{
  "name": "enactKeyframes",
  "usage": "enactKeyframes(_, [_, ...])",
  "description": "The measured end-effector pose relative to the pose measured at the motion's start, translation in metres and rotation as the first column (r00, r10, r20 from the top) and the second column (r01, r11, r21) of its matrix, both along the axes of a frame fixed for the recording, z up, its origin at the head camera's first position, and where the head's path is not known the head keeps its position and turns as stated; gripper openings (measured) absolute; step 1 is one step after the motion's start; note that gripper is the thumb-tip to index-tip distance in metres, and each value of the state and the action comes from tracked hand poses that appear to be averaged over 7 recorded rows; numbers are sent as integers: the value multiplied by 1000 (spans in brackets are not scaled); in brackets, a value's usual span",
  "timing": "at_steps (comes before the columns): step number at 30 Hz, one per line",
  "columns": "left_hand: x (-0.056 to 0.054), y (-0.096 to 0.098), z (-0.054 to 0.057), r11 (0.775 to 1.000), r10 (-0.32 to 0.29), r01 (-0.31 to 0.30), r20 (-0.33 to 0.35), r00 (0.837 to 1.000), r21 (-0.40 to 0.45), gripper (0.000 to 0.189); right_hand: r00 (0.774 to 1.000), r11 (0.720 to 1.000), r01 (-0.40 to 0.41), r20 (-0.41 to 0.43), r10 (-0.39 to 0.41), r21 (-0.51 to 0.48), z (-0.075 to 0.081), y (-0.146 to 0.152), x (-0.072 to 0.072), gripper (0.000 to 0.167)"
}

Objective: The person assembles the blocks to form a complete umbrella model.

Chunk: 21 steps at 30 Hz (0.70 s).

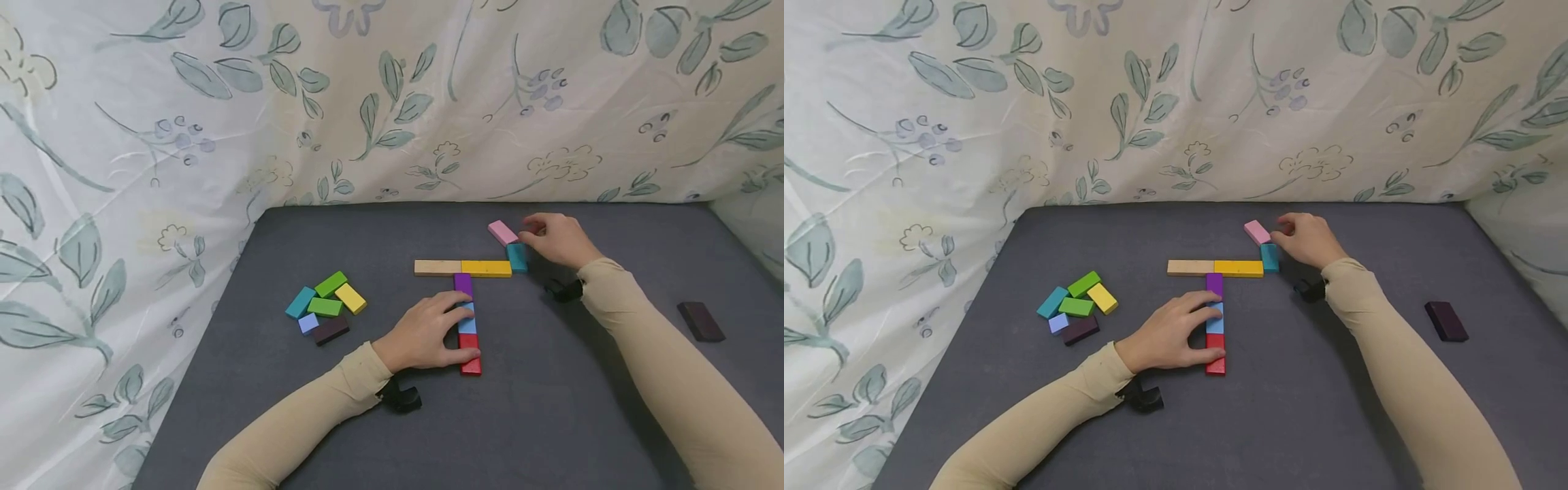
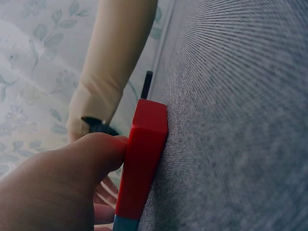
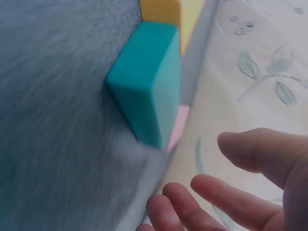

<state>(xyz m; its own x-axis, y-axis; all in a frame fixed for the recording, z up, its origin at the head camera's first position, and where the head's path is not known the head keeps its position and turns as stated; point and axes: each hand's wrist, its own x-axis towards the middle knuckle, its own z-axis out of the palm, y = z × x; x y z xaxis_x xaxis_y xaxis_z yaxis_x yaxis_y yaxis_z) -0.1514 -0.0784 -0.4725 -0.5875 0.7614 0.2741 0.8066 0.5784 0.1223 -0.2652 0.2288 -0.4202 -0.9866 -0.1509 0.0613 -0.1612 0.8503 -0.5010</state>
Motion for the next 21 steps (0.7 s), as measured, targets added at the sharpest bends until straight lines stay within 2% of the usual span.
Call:
enactKeyframes(6, [8,-9,-1,1000,-15,15,6,1000,-10,63,998,999,28,-55,-26,30,2,17,44,51])
enactKeyframes(15, [9,-7,-4,1000,-5,5,13,1000,-19,64,991,988,69,-120,-52,139,-6,52,96,51])
enactKeyframes(21, [8,-6,-6,1000,-2,2,16,1000,-15,64,983,978,95,-173,-62,187,-16,75,125,50])
